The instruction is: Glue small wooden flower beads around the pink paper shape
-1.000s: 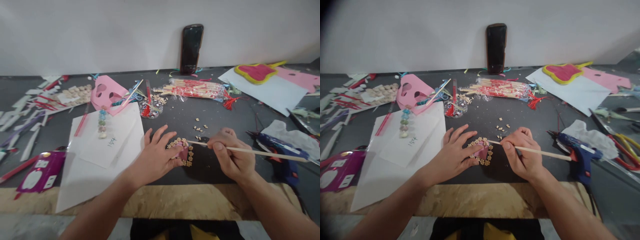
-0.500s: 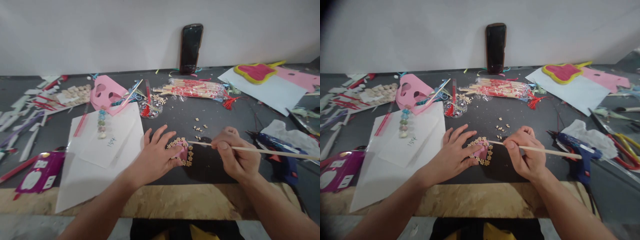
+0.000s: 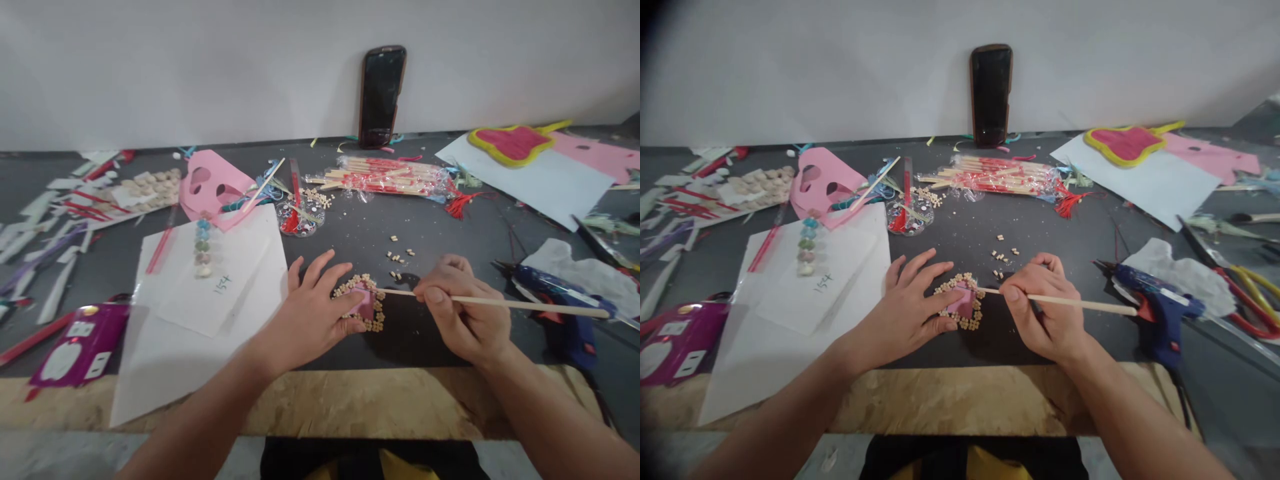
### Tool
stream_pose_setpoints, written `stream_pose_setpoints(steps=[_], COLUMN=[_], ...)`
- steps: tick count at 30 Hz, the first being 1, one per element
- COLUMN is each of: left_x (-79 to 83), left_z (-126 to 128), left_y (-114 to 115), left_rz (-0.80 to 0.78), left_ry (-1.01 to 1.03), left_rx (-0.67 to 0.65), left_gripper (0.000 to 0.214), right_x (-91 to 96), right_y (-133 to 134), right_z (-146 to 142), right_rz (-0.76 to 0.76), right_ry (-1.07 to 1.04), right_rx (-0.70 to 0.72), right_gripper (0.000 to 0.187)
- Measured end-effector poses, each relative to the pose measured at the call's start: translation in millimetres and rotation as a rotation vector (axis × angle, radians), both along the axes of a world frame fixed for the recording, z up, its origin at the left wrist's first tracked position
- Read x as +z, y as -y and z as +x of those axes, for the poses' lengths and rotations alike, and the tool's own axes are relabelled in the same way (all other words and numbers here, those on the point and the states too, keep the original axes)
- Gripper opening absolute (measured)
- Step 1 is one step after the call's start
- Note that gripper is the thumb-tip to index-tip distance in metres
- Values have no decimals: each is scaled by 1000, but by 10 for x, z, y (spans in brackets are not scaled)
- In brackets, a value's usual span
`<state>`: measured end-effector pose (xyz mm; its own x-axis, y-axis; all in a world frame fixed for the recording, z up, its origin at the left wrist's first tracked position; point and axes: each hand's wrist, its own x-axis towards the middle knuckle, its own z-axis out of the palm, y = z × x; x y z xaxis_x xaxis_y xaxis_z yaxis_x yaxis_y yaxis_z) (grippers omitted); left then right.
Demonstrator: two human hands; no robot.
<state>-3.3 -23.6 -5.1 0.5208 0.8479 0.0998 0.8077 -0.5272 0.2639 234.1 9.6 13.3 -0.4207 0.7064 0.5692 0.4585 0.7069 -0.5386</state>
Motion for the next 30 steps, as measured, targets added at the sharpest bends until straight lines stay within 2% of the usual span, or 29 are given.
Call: stream_pose_setpoints(steps=[6,23,30], left_x=[-6,-9,-15], left_z=[6,6,3], left_y=[1,1,5], left_rz=[-3,3,3], left_ry=[-4,1,12], left_rx=[7,1,3], left_gripper=[38,39,37], right_x=[23,-6,45], right_y=[1,-5,-5], right_z=[-21,9,81], right_rz=[-2,13,-2], right_ry=[-8,7,-76], right_rx=[47,1,-2], right_gripper=[14,13,17])
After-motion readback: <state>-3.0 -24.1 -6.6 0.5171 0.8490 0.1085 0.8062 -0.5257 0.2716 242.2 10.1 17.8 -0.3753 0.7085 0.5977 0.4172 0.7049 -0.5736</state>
